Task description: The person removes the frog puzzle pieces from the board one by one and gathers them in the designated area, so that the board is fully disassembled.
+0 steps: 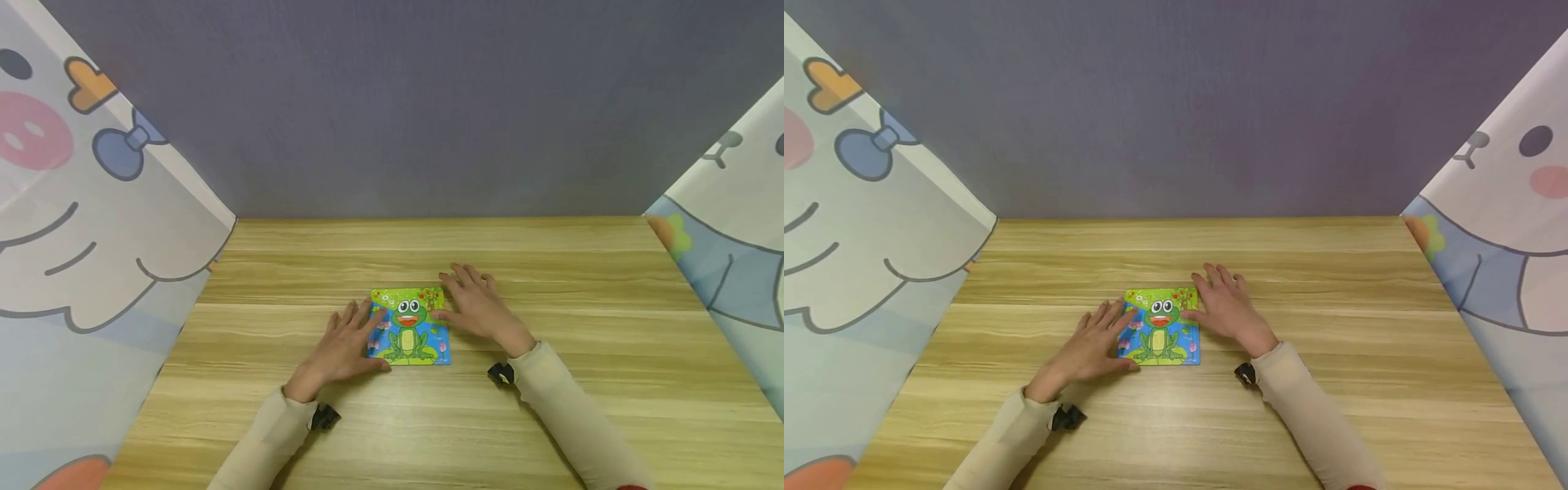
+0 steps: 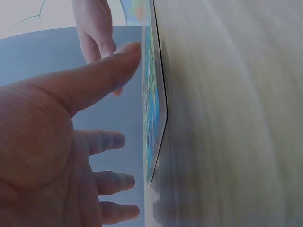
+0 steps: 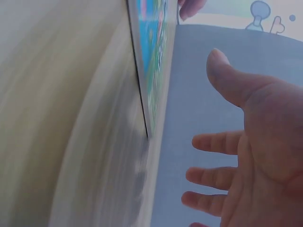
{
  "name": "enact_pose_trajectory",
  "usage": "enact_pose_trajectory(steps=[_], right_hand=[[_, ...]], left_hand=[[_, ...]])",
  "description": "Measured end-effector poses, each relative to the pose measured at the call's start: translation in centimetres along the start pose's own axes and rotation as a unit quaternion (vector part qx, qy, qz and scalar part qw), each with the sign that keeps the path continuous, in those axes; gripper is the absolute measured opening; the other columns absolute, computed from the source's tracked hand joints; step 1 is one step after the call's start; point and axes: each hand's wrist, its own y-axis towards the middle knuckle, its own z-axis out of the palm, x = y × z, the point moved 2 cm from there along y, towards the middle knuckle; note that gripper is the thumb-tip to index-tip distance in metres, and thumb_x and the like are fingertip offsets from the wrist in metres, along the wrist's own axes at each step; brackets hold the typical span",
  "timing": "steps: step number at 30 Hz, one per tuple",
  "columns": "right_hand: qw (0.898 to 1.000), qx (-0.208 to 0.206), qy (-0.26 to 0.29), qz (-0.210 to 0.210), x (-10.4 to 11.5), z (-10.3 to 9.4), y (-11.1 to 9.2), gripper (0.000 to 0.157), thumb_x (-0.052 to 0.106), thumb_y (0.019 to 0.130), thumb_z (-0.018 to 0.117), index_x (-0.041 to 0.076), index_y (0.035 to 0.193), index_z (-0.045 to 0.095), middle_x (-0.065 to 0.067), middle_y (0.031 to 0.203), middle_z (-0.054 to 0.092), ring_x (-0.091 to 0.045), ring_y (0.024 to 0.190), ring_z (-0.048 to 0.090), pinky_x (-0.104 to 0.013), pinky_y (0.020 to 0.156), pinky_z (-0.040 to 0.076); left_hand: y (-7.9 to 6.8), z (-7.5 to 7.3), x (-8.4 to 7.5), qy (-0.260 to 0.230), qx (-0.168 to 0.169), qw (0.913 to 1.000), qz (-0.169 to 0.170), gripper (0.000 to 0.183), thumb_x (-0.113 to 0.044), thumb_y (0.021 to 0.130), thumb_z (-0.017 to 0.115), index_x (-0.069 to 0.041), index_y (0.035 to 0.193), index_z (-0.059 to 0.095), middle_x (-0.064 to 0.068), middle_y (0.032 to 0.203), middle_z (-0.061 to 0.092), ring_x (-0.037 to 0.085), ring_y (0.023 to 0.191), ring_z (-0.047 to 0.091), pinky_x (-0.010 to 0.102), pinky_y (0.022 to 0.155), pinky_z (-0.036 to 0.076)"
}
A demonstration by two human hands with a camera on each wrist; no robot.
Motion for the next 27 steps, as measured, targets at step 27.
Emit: enact_pose_trajectory(steps=[27], right_hand=[[0.990,0.048,0.129,-0.029,4.9,3.7,4.6,0.054,0.032,0.093,0.071,0.005,0.138,0.059,-0.016,0.139,0.054,-0.032,0.128,0.053,-0.049,0.108,0.045]], left_hand=[[0.4,0.7,1.3,-0.022,0.028,0.9990,0.026,0.078,-0.049,0.088,0.073,-0.020,0.154,0.042,0.023,0.168,0.014,0.052,0.153,0.012,0.076,0.114,0.018]])
